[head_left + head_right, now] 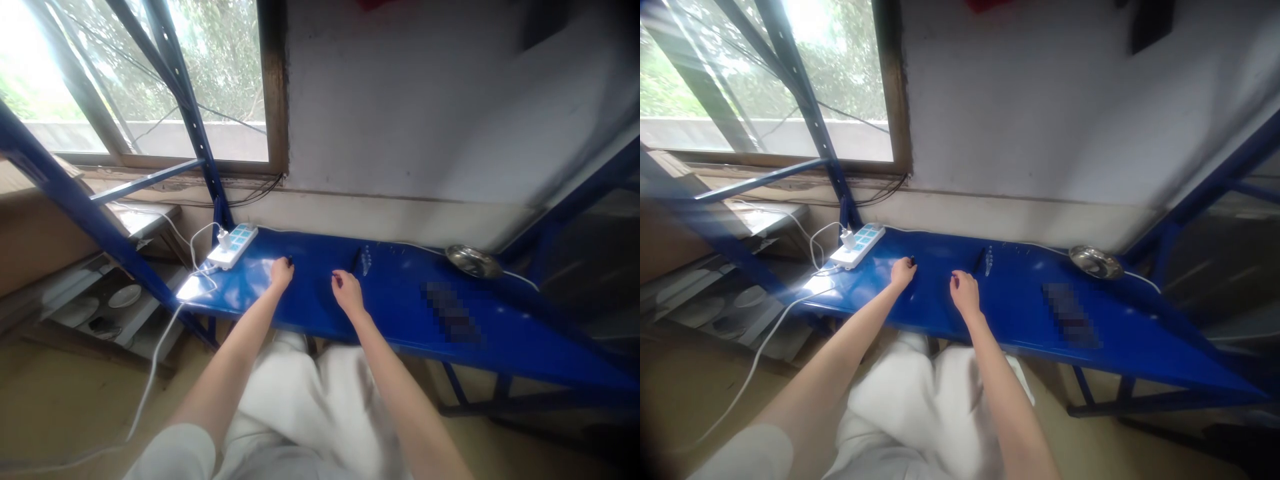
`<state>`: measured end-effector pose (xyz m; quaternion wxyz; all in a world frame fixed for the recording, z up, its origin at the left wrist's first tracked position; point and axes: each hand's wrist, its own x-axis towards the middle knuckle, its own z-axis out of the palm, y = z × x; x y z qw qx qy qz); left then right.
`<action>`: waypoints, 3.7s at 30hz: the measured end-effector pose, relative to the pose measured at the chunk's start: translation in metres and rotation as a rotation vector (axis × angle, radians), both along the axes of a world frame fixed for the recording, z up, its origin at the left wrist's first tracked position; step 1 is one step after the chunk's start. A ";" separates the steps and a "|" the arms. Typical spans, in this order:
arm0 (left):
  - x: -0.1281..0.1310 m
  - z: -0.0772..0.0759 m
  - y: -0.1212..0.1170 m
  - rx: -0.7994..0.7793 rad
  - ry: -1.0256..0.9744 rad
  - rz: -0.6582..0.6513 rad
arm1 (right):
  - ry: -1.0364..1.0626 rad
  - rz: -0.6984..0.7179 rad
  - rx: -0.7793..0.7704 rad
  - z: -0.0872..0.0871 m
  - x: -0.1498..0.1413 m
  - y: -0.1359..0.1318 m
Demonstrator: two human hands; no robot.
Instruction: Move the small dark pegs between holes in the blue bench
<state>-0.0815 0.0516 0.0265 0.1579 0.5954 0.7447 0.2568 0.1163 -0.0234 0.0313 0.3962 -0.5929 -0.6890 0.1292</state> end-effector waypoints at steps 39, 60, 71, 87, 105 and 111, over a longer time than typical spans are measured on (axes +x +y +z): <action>0.129 -0.006 -0.028 0.247 0.485 -0.676 | -0.195 -0.547 -0.277 -0.022 0.069 0.041; 0.133 0.003 -0.010 0.311 -0.150 -0.323 | -0.279 -0.480 -0.110 -0.032 0.063 0.041; 0.109 0.015 -0.018 0.367 -0.232 -0.364 | -0.524 -0.304 0.074 -0.029 0.055 0.035; 0.073 0.046 -0.040 0.426 -0.102 -0.437 | -0.530 -0.163 0.107 -0.003 0.031 0.022; 0.049 0.026 -0.042 0.411 -0.208 -0.437 | -0.419 -0.055 -0.074 0.015 -0.017 0.032; 0.028 -0.009 -0.045 0.418 -0.505 -0.103 | -0.046 -0.049 -0.294 0.007 -0.035 0.056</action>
